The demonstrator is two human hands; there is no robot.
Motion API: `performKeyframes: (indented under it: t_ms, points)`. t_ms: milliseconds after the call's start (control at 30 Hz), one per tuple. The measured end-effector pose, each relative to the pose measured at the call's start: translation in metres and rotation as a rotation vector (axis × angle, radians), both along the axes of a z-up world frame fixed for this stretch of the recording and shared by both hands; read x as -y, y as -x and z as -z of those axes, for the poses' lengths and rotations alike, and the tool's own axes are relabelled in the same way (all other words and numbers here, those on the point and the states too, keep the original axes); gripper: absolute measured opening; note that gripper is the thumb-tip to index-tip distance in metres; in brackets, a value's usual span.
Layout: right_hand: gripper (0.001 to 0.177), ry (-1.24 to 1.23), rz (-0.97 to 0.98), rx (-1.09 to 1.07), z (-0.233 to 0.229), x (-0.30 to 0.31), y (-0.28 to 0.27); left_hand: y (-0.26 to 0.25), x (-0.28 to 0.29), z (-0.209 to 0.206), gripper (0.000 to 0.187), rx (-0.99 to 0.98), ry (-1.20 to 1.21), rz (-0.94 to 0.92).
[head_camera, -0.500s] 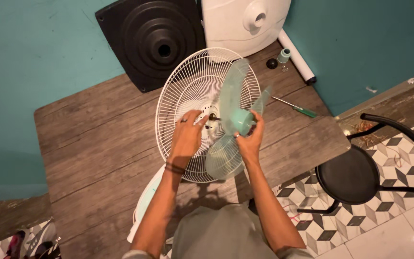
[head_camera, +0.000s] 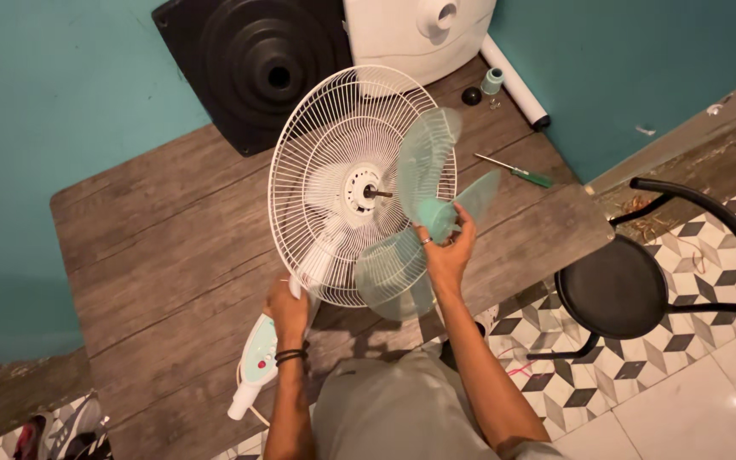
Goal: The person disassembles an electric fan on a wooden table. They remove the front grille, unscrew the central cap, take off the fan blades, and detach the rear grille, leaving the components separated on the table.
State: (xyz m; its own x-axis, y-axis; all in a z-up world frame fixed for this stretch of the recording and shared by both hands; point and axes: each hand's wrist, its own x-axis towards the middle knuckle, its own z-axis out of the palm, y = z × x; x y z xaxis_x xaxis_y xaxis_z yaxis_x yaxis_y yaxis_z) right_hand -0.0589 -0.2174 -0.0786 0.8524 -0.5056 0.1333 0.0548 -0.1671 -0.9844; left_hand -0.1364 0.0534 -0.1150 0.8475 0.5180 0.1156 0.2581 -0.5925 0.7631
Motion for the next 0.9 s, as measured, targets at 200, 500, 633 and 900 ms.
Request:
performKeyframes:
  t_ms: [200,500,633,900]
  points:
    - [0.081,0.239,0.023,-0.030,-0.006,0.000,0.017,0.012,0.002,0.025,0.070,-0.140,-0.412,0.167]
    - [0.080,0.128,0.036,-0.018,-0.012,0.002,0.034,0.010,-0.002,0.033,0.054,-0.044,-0.387,0.151]
    - [0.080,0.140,0.049,0.010,-0.018,0.001,0.032,0.016,0.002,0.032,0.048,-0.018,-0.372,0.191]
    - [0.082,0.148,0.004,0.062,-0.037,-0.005,0.030,0.000,0.005,0.017,0.054,0.055,-0.151,0.355]
